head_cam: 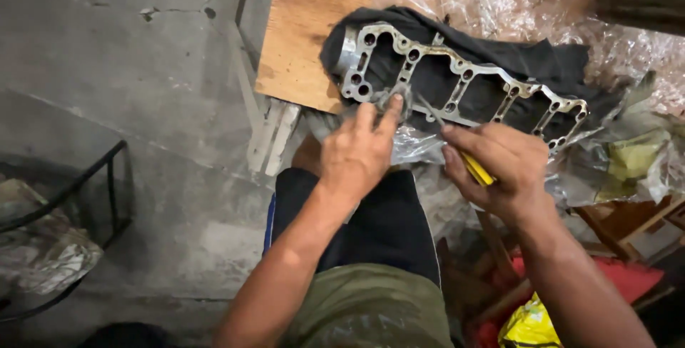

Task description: Cleaning an engine component using a brush, scraper, and cloth

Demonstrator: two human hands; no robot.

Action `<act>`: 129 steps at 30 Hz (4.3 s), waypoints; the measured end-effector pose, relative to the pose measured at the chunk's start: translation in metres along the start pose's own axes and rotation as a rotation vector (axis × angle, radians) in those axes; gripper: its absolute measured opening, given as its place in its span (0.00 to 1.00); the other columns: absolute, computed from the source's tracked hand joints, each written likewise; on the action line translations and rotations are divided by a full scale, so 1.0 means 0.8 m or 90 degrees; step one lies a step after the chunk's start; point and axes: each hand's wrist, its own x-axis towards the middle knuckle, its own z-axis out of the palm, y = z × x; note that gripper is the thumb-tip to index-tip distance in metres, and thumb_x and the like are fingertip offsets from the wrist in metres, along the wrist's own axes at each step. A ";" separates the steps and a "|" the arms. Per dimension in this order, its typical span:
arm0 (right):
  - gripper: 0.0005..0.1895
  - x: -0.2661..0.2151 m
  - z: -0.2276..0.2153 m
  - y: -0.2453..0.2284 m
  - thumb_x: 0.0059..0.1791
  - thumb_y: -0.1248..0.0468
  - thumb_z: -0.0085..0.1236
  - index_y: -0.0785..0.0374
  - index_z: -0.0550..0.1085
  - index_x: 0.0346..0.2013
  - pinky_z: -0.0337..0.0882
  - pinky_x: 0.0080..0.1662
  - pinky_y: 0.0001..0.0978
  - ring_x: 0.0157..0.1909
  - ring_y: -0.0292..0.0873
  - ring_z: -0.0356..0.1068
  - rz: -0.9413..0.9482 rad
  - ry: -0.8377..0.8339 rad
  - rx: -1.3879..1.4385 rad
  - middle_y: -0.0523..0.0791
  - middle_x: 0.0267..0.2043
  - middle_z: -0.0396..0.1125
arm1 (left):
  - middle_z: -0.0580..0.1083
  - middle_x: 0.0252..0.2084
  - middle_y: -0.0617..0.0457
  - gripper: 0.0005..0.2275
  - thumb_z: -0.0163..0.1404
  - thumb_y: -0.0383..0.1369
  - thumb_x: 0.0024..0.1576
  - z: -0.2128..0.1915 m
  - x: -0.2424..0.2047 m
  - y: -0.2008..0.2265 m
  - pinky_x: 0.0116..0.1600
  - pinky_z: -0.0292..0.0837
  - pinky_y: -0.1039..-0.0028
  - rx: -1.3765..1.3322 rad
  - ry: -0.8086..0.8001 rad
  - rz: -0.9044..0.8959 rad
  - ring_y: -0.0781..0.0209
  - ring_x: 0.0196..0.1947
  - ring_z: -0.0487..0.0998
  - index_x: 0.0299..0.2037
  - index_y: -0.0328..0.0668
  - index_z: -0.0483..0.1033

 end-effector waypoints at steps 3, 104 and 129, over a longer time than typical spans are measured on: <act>0.07 0.008 0.011 -0.006 0.48 0.68 0.63 0.63 0.81 0.41 0.71 0.31 0.44 0.28 0.55 0.71 -0.020 -0.004 0.044 0.50 0.31 0.72 | 0.70 0.33 0.52 0.15 0.51 0.32 0.53 -0.010 0.015 0.007 0.20 0.75 0.59 0.033 0.038 0.010 0.51 0.19 0.77 0.51 0.49 0.80; 0.18 -0.118 -0.032 0.058 0.41 0.71 0.70 0.71 0.79 0.44 0.77 0.39 0.32 0.34 0.44 0.77 0.387 0.217 0.330 0.53 0.35 0.74 | 0.81 0.34 0.46 0.12 0.56 0.27 0.46 -0.005 -0.037 0.084 0.35 0.78 0.61 -0.376 0.064 -0.149 0.43 0.32 0.83 0.41 0.43 0.79; 0.09 0.002 0.114 0.020 0.52 0.65 0.57 0.71 0.76 0.32 0.60 0.14 0.25 0.10 0.37 0.61 0.666 0.565 0.577 0.50 0.14 0.62 | 0.72 0.27 0.58 0.13 0.56 0.44 0.58 0.072 -0.031 -0.013 0.28 0.76 0.68 0.023 0.208 -0.027 0.56 0.22 0.77 0.50 0.55 0.81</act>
